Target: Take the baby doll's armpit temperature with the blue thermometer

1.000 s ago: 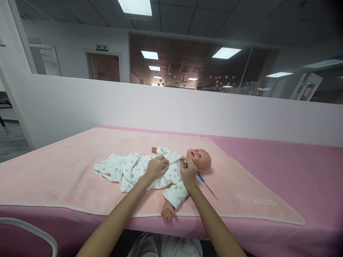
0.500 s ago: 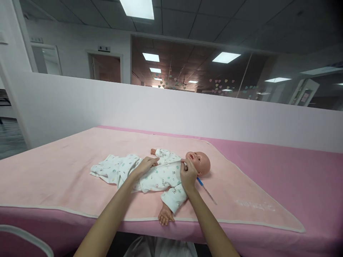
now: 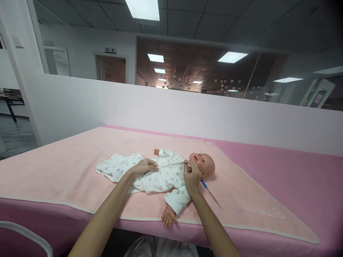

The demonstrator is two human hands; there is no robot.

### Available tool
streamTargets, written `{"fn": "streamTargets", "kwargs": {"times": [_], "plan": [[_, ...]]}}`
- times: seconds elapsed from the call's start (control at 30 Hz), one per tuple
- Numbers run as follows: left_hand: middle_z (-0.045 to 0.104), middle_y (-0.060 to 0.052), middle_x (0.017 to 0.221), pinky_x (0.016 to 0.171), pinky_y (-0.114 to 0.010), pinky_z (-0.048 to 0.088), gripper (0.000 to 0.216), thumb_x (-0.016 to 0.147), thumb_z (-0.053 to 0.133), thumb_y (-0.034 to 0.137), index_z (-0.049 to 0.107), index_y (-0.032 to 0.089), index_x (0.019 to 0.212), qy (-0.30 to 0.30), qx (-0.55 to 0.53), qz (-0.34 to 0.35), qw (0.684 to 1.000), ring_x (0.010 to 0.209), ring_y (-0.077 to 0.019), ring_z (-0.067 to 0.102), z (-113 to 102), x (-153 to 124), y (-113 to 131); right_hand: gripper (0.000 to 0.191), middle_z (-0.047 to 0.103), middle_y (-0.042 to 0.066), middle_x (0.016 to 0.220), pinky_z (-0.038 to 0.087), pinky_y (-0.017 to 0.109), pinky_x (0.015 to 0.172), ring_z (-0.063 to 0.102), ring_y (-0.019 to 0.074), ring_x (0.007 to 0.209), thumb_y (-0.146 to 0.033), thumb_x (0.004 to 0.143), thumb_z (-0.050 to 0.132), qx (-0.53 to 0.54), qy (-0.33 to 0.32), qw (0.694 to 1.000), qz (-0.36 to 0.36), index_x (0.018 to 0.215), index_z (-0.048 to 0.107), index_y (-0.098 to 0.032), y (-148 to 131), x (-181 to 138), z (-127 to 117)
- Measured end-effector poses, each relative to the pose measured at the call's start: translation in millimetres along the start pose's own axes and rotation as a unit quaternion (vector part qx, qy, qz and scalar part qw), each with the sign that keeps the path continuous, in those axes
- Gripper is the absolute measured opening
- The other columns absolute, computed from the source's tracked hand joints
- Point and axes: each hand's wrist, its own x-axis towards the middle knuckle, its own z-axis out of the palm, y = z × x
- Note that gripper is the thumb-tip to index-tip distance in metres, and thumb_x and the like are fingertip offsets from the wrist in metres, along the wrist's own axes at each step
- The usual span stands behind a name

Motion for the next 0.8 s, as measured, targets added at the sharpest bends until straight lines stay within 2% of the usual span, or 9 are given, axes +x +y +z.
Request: {"fn": "streamTargets", "kwargs": {"times": [0.07, 0.13, 0.37, 0.5, 0.6, 0.7, 0.8], "plan": [[0.029, 0.008, 0.048, 0.047, -0.02, 0.022, 0.029, 0.059, 0.063, 0.04, 0.059, 0.014, 0.07, 0.02, 0.047, 0.01, 0.999, 0.048, -0.0055, 0.027, 2, -3, 1, 0.017, 0.06, 0.002, 0.071, 0.038, 0.022, 0.055, 0.048, 0.0098, 0.056, -0.019, 0.079, 0.043, 0.002, 0.0, 1.0, -0.003, 0.077, 0.059, -0.017, 0, 0, 0], [0.028, 0.007, 0.05, 0.047, -0.02, 0.021, 0.031, 0.063, 0.058, 0.045, 0.058, 0.015, 0.072, 0.052, 0.11, 0.025, 0.992, 0.048, -0.006, 0.025, 5, -5, 0, 0.017, 0.06, 0.002, 0.072, 0.038, 0.022, 0.055, 0.048, 0.0101, 0.057, -0.02, 0.079, 0.043, 0.005, 0.001, 1.0, -0.004, 0.077, 0.059, -0.017, 0, 1, 0], [0.039, 0.004, 0.05, 0.049, -0.021, 0.024, 0.032, 0.072, 0.047, 0.046, 0.06, 0.017, 0.07, 0.171, 0.297, 0.114, 0.933, 0.048, -0.0081, 0.033, 16, -9, -14, 0.018, 0.06, 0.002, 0.071, 0.038, 0.023, 0.056, 0.047, 0.0101, 0.056, -0.02, 0.079, 0.042, 0.007, -0.002, 1.0, 0.007, 0.077, 0.059, -0.017, 0, 0, 1], [0.052, 0.0, 0.054, 0.052, -0.022, 0.025, 0.029, 0.076, 0.043, 0.04, 0.062, 0.02, 0.066, 0.176, 0.406, 0.154, 0.883, 0.051, -0.0104, 0.042, 21, -12, -13, 0.017, 0.06, 0.002, 0.071, 0.038, 0.022, 0.057, 0.047, 0.0101, 0.057, -0.02, 0.079, 0.042, 0.009, -0.009, 1.0, 0.006, 0.078, 0.059, -0.017, 2, -1, 1], [0.052, -0.001, 0.052, 0.051, -0.022, 0.021, 0.034, 0.077, 0.043, 0.038, 0.057, 0.02, 0.052, 0.162, 0.476, 0.159, 0.849, 0.049, -0.0106, 0.041, 23, -12, -8, 0.016, 0.06, 0.001, 0.072, 0.038, 0.022, 0.058, 0.048, 0.01, 0.058, -0.019, 0.079, 0.043, 0.009, -0.006, 1.0, 0.008, 0.077, 0.059, -0.017, 3, -1, 3], [0.048, -0.001, 0.047, 0.05, -0.022, 0.019, 0.035, 0.074, 0.047, 0.036, 0.051, 0.019, 0.044, 0.158, 0.519, 0.145, 0.828, 0.046, -0.0098, 0.038, 26, -10, -5, 0.016, 0.06, 0.001, 0.071, 0.038, 0.022, 0.057, 0.047, 0.0097, 0.057, -0.019, 0.078, 0.043, 0.002, -0.003, 1.0, 0.01, 0.077, 0.059, -0.018, 3, -2, 4], [0.052, -0.001, 0.05, 0.049, -0.023, 0.02, 0.032, 0.075, 0.044, 0.033, 0.054, 0.019, 0.048, 0.178, 0.525, 0.148, 0.819, 0.049, -0.0109, 0.043, 29, -9, -9, 0.016, 0.06, 0.0, 0.072, 0.038, 0.021, 0.057, 0.047, 0.0092, 0.057, -0.019, 0.078, 0.044, 0.005, -0.002, 1.0, 0.01, 0.077, 0.059, -0.018, 3, -2, 4]]}}
